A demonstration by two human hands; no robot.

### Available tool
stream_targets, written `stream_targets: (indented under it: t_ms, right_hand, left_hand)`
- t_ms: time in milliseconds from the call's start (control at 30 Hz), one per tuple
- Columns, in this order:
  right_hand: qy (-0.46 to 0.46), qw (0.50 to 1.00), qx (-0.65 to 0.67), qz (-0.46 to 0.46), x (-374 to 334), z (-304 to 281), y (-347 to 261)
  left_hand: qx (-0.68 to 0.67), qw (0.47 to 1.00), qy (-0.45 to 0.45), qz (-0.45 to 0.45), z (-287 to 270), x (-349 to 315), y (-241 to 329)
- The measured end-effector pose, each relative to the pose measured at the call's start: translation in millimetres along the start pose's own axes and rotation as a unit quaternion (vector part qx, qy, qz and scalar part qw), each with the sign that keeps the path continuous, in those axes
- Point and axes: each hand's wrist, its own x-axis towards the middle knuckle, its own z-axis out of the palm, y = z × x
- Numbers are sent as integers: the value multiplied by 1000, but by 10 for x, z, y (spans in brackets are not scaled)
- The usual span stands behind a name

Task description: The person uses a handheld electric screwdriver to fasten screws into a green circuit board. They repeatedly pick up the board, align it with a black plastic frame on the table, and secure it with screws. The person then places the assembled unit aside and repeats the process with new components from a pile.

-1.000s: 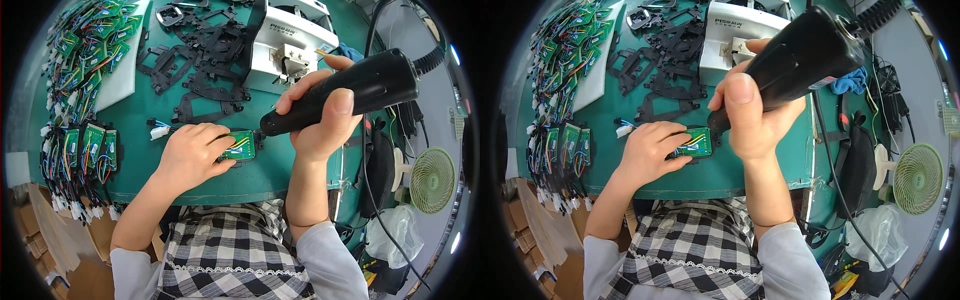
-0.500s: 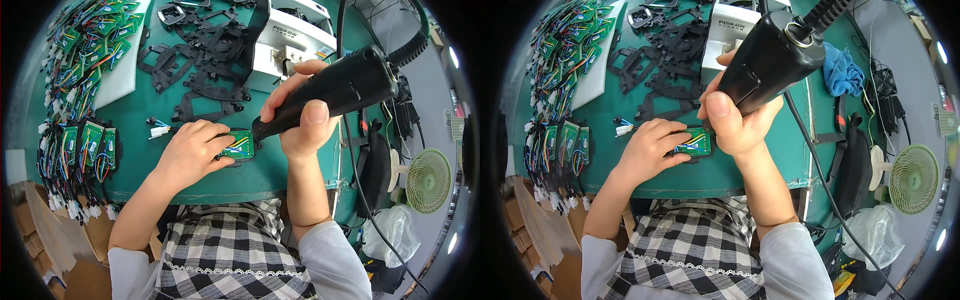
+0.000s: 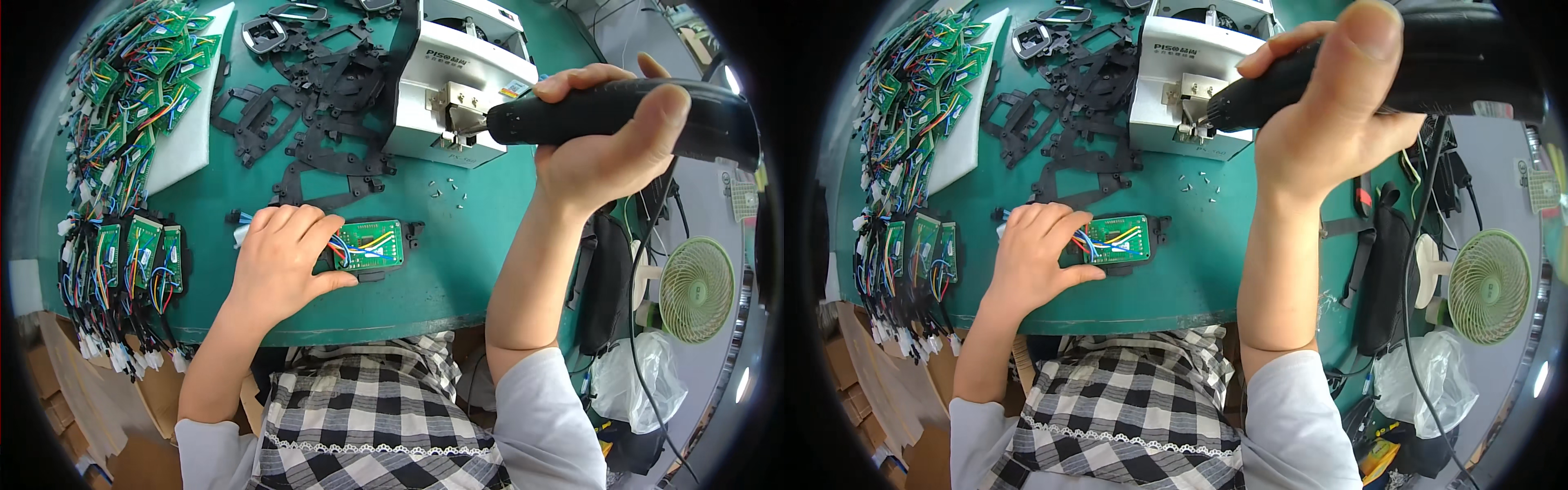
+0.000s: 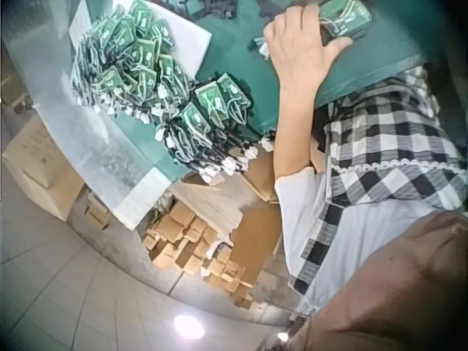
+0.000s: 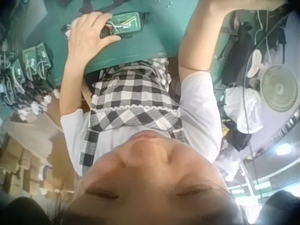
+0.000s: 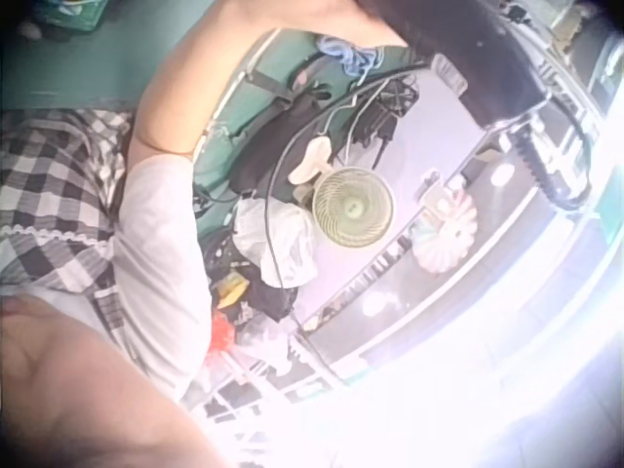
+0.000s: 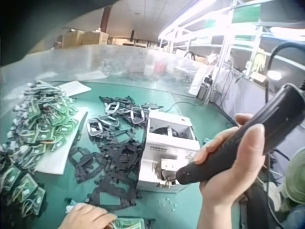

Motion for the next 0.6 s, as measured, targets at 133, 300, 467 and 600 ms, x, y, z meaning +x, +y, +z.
stream_targets:
  t_ms: [133, 300, 467, 600]
  right_hand:
    - [6, 1000, -19, -1, -28, 158, 26]
    - [-13, 998, -34, 53, -128, 202, -29]
    - [-73, 977, 77, 183, -525, 1, -205]
    - [-115, 967, 59, 220, -822, -62, -311]
  left_hand:
    - [-22, 1000, 17, -7, 58, 32, -19]
    - [-36, 999, 29, -23, 90, 43, -7]
    - [-30, 998, 51, -12, 140, 11, -50]
    - [-25, 999, 48, -8, 145, 9, -61]
